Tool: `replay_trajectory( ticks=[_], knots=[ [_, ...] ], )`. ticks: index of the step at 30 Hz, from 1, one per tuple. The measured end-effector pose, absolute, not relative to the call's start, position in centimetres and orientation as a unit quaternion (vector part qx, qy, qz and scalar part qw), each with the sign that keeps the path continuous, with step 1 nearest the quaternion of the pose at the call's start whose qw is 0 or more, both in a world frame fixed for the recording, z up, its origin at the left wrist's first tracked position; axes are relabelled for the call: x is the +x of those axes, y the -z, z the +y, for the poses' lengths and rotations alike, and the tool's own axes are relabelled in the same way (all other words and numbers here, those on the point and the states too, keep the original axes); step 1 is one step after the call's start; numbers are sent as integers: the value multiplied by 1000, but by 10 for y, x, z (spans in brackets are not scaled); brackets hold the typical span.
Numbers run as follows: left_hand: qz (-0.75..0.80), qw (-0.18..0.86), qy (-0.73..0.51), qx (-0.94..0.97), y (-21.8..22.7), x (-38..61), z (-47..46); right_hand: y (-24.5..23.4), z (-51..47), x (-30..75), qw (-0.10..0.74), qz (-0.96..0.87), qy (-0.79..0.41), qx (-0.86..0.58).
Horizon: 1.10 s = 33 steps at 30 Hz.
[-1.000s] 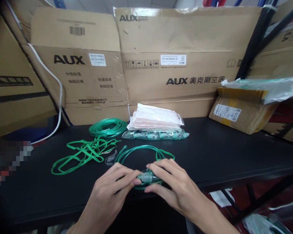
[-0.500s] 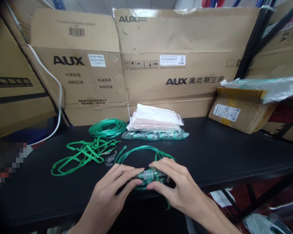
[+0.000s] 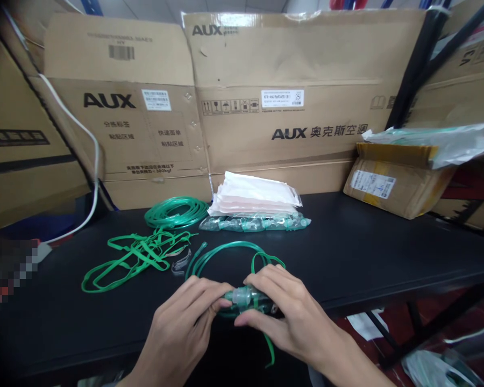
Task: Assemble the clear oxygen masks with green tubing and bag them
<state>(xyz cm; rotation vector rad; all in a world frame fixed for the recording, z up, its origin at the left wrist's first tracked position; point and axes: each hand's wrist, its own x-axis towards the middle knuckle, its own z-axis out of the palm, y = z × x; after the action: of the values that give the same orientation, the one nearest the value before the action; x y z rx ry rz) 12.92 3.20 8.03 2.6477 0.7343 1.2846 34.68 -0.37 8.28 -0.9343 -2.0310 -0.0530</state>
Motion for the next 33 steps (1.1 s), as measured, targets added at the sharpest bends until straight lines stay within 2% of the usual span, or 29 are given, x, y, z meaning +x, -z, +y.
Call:
replay_trajectory(
  ticks=[8, 16, 22, 29, 33],
  knots=[
    [235, 25, -393, 889, -77, 127, 35, -80, -2, 348, 413, -831, 99, -358],
    [261, -7, -347, 901, -86, 125, 32, -90, -2, 372, 298, -863, 156, -377],
    [343, -37, -247, 905, -97, 101, 39, -82, 3, 405, 304, -837, 231, -393],
    [256, 17, -227, 940, -96, 108, 38, -76, -32, 416, 309, -797, 264, -447],
    [254, 19, -229, 939, -111, 123, 43, -81, -47, 384, 285, -829, 256, -408]
  ],
)
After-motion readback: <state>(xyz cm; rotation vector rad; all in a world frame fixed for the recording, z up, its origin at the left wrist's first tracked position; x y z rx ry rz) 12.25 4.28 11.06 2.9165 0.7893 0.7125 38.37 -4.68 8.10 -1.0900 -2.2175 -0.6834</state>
